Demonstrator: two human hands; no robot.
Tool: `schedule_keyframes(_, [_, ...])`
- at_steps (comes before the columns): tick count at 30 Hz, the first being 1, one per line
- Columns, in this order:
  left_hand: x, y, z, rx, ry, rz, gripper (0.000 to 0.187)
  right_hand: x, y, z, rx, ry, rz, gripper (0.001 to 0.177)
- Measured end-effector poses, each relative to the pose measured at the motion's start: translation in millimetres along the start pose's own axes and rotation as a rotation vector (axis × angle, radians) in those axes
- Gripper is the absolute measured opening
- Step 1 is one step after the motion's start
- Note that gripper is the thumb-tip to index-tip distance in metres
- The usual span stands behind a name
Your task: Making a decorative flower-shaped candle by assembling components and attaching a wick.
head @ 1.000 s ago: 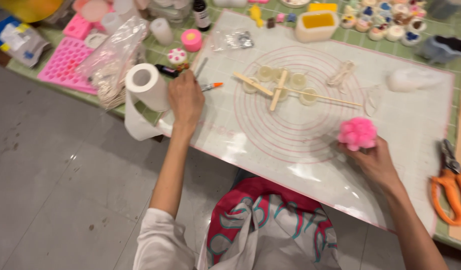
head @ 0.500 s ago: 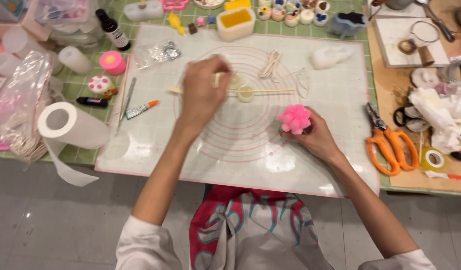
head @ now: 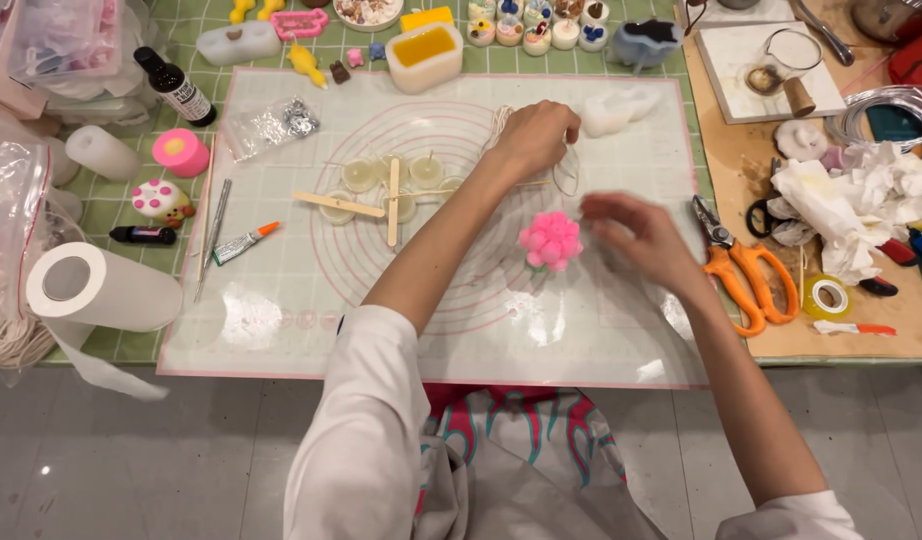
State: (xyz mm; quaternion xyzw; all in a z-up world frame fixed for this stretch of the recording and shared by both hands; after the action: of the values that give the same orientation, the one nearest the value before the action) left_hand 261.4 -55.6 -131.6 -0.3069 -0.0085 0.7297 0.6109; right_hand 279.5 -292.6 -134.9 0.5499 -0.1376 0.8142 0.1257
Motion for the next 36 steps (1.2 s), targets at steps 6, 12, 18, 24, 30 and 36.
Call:
schedule_keyframes(6, [-17.0, -24.9, 24.3, -0.041, 0.287, -0.024, 0.007, -3.7, -54.3, 41.0, -0.384, -0.103, 0.079, 0.043])
schedule_keyframes(12, [-37.7, -56.5, 51.1, -0.128, 0.830, -0.139, 0.008, 28.1, -70.3, 70.8, -0.500, -0.037, 0.245, 0.024])
schedule_keyframes(18, [-47.0, -59.4, 67.7, -0.132, 0.882, -0.048, 0.004, 48.8, -47.2, 106.9, -0.757, 0.423, 0.304, 0.015])
schedule_keyframes(24, [-46.2, -33.7, 109.8, -0.288, 0.215, -0.248, 0.009, 21.0, -44.7, 124.3, -0.761, 0.999, 0.520, 0.007])
schedule_keyframes(30, [-21.3, -13.9, 125.3, -0.179, -0.009, -0.148, 0.011, 16.6, -48.5, 105.0, -0.615, 1.203, 0.577, 0.006])
schedule_keyframes(36, [-19.4, -7.0, 115.7, -0.154, 0.032, -0.097, 0.016, 55.7, 5.7, 86.0, -0.487, 1.016, 0.324, 0.036])
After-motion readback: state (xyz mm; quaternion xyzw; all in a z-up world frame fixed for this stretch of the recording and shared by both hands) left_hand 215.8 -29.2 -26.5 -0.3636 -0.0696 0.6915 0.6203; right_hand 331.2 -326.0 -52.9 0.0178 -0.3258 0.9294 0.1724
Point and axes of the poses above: each hand's wrist, its own y-axis away from the middle knuckle, its own z-axis out of the back of the hand, x = y × z, the point moved 3 cm from there along -y, towards the middle knuckle, and after that the axes turned 4 degrees about -x, right-handed, at the moved point
